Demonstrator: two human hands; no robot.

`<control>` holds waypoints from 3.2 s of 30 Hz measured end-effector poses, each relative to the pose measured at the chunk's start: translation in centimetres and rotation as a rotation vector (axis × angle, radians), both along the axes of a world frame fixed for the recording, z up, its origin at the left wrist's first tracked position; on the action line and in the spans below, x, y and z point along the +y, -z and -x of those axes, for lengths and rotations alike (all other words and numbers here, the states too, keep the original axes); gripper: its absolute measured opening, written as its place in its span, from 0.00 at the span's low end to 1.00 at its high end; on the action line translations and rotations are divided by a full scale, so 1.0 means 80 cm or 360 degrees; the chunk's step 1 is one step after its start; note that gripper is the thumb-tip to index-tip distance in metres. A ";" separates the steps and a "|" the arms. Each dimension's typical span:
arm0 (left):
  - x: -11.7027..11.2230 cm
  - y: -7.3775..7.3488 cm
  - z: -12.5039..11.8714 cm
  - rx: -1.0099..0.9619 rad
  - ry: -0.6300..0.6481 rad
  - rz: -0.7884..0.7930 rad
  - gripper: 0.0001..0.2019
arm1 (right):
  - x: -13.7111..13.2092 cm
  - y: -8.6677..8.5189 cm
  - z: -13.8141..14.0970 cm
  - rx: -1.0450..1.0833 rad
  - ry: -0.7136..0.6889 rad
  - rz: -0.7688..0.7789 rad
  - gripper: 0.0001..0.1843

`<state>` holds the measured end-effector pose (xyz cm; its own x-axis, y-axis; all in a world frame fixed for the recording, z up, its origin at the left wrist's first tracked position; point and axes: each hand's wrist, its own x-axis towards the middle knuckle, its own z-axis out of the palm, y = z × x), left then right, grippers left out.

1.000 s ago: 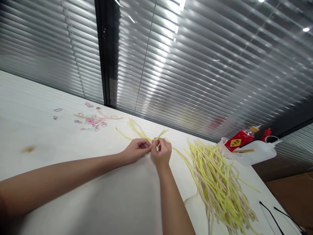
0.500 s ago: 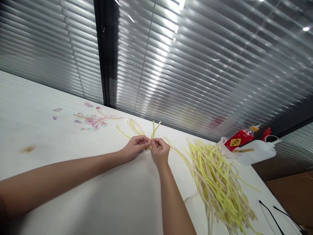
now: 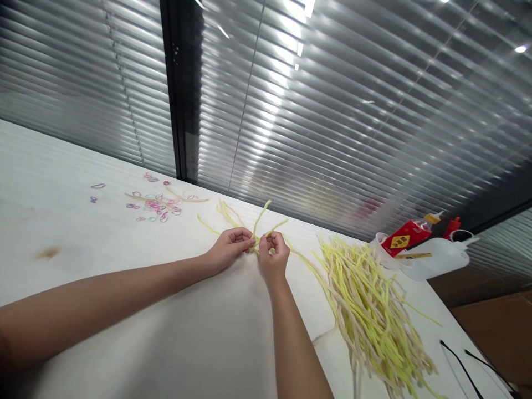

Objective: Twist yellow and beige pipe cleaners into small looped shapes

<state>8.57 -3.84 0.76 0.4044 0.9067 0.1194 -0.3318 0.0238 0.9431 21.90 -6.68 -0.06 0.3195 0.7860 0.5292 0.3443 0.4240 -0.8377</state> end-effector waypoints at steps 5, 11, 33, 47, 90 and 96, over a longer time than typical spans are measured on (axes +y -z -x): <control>-0.001 0.000 0.000 0.0058 0.0028 -0.0066 0.11 | 0.001 0.002 0.001 0.0121 -0.0055 0.0002 0.07; -0.005 -0.005 0.003 0.0235 0.0102 -0.0270 0.10 | 0.001 0.003 0.000 0.0216 -0.0197 0.0079 0.09; -0.010 -0.006 0.006 0.0539 0.0118 -0.0480 0.09 | 0.001 -0.001 0.001 0.0341 -0.0099 0.0140 0.14; -0.011 -0.002 0.006 0.0737 0.0088 -0.0562 0.14 | 0.003 -0.005 0.004 0.0360 0.0106 0.0155 0.15; 0.001 -0.005 0.003 0.0141 0.0109 -0.0026 0.13 | -0.006 -0.018 0.013 0.0941 -0.0542 0.0338 0.13; 0.000 -0.006 0.004 0.0124 0.0192 -0.0087 0.13 | -0.008 -0.025 0.018 0.1150 -0.0653 0.0330 0.12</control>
